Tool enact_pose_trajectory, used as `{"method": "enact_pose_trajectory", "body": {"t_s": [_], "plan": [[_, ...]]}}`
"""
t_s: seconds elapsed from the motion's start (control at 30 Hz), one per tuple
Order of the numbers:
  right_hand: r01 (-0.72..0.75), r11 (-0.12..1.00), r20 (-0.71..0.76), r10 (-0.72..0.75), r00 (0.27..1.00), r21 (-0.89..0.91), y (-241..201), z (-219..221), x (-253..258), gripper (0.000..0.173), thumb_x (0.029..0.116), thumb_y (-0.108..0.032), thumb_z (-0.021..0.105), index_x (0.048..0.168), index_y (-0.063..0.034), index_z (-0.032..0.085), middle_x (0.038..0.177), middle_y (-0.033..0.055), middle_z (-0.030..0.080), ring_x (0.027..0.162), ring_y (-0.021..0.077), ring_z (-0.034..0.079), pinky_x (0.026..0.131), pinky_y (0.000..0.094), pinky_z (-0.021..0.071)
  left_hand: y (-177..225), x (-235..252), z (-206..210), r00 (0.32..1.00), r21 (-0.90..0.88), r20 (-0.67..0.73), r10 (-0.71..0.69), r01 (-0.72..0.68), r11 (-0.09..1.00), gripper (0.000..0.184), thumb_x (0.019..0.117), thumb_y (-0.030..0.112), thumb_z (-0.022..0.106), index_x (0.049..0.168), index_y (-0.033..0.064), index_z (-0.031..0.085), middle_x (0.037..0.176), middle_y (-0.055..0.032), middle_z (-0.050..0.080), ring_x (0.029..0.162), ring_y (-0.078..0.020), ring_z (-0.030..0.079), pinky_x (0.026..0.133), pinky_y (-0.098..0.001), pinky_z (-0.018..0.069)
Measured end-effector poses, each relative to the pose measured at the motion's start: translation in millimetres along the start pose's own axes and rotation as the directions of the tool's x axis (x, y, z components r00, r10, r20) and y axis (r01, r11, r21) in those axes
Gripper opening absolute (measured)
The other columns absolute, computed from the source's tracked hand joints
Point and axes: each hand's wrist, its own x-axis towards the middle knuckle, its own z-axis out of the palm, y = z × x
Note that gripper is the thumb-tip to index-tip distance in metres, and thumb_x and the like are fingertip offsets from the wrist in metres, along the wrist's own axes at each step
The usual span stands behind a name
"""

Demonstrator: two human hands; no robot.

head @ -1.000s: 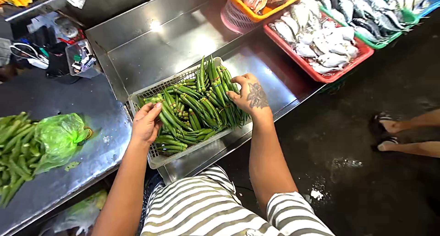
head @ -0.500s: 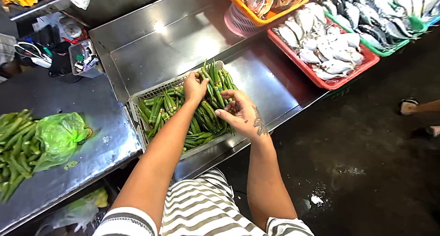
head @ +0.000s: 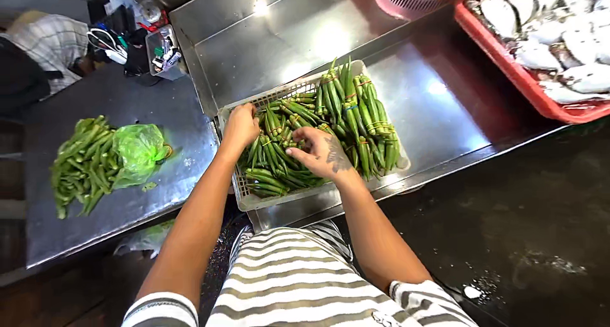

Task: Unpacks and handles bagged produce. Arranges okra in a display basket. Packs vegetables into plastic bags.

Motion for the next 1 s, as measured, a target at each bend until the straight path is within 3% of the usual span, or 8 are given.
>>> {"method": "enact_pose_trajectory", "body": {"t_s": [0.1, 0.17, 0.3, 0.5, 0.63, 0.77, 0.87, 1.0], "plan": [[-0.107, 0.974, 0.026, 0.114, 0.993, -0.201, -25, 32, 46, 0.053, 0.0958, -0.034, 0.069, 0.139, -0.0059, 0.056, 0.126, 0.0188, 0.065, 0.112, 0.0345, 0.066, 0.095, 0.0556, 0.055, -20, -12, 15, 0.977, 0.134, 0.14, -0.159, 0.14, 0.981, 0.061, 0.087, 0.018, 0.076, 0.139, -0.002, 0.052, 0.124, -0.0295, 0.063, 0.115, -0.0473, 0.062, 0.094, -0.0679, 0.0514], [-0.214, 0.893, 0.027, 0.244, 0.969, -0.396, -42, 58, 71, 0.06, 0.0923, -0.03, 0.07, 0.143, -0.0064, 0.048, 0.132, 0.0241, 0.058, 0.108, 0.0403, 0.068, 0.083, 0.0582, 0.0578, -22, -17, 29, 0.964, 0.196, 0.151, -0.217, 0.186, 0.963, 0.074, 0.0827, 0.02, 0.081, 0.144, -0.0018, 0.045, 0.127, -0.029, 0.061, 0.117, -0.047, 0.062, 0.094, -0.0659, 0.0523], [-0.319, 0.861, -0.027, 0.336, 0.941, -0.397, -46, 69, 88, 0.07, 0.0828, -0.025, 0.077, 0.142, -0.005, 0.045, 0.131, 0.0269, 0.057, 0.101, 0.0422, 0.069, 0.076, 0.0586, 0.059, -26, -21, 31, 0.976, 0.113, 0.06, -0.211, 0.203, 0.973, 0.065, 0.0854, 0.02, 0.078, 0.139, -0.0041, 0.05, 0.131, -0.0302, 0.058, 0.119, -0.048, 0.06, 0.096, -0.0663, 0.0513], [-0.086, 0.985, -0.296, 0.038, 0.954, -0.152, -48, -14, 41, 0.051, 0.0791, -0.027, 0.075, 0.125, -0.013, 0.057, 0.092, 0.0115, 0.07, 0.075, 0.0312, 0.07, 0.055, 0.054, 0.0548, -34, -14, 31, 0.988, 0.059, 0.044, -0.145, 0.142, 0.988, 0.063, 0.0742, 0.02, 0.085, 0.129, 0.0025, 0.058, 0.127, -0.028, 0.056, 0.108, -0.046, 0.063, 0.084, -0.0664, 0.0552], [-0.081, 0.993, -0.586, 0.016, 0.81, -0.084, -26, -102, 30, 0.045, 0.0789, -0.024, 0.074, 0.121, -0.0114, 0.063, 0.103, 0.0048, 0.074, 0.087, 0.0183, 0.073, 0.071, 0.0453, 0.0608, -30, -11, 34, 0.995, 0.076, 0.01, -0.101, 0.1, 0.992, 0.057, 0.0737, 0.02, 0.085, 0.122, 0.003, 0.059, 0.113, -0.0243, 0.065, 0.105, -0.0446, 0.065, 0.084, -0.0674, 0.0531], [-0.214, 0.976, -0.717, 0.123, 0.686, -0.037, 7, -152, 37, 0.052, 0.0758, -0.025, 0.074, 0.124, -0.01, 0.059, 0.108, 0.0086, 0.072, 0.091, 0.023, 0.071, 0.076, 0.0485, 0.0567, -27, -7, 31, 0.995, 0.056, 0.014, -0.095, 0.094, 0.994, 0.055, 0.0765, 0.021, 0.084, 0.121, 0.0029, 0.057, 0.104, -0.0242, 0.066, 0.097, -0.0451, 0.066, 0.078, -0.0686, 0.053], [-0.304, 0.944, -0.599, 0.168, 0.783, -0.133, 28, -147, 57, 0.051, 0.0816, -0.023, 0.075, 0.128, -0.008, 0.059, 0.107, 0.0146, 0.072, 0.093, 0.0307, 0.072, 0.08, 0.0546, 0.0584, -29, -4, 31, 0.995, 0.05, 0.019, -0.097, 0.096, 0.994, 0.055, 0.0765, 0.022, 0.084, 0.12, 0.0032, 0.057, 0.102, -0.0234, 0.067, 0.095, -0.0435, 0.067, 0.077, -0.0673, 0.0536], [-0.337, 0.881, -0.262, 0.258, 0.93, -0.331, 44, -138, 76, 0.033, 0.0994, -0.032, 0.065, 0.128, -0.0164, 0.068, 0.123, 0.0159, 0.069, 0.119, 0.0349, 0.064, 0.101, 0.0595, 0.0495, -32, -8, 22, 0.991, -0.014, 0.034, -0.131, 0.131, 0.991, 0.056, 0.077, 0.023, 0.086, 0.12, 0.0032, 0.056, 0.095, -0.0213, 0.067, 0.089, -0.0412, 0.067, 0.075, -0.0655, 0.054]]}}
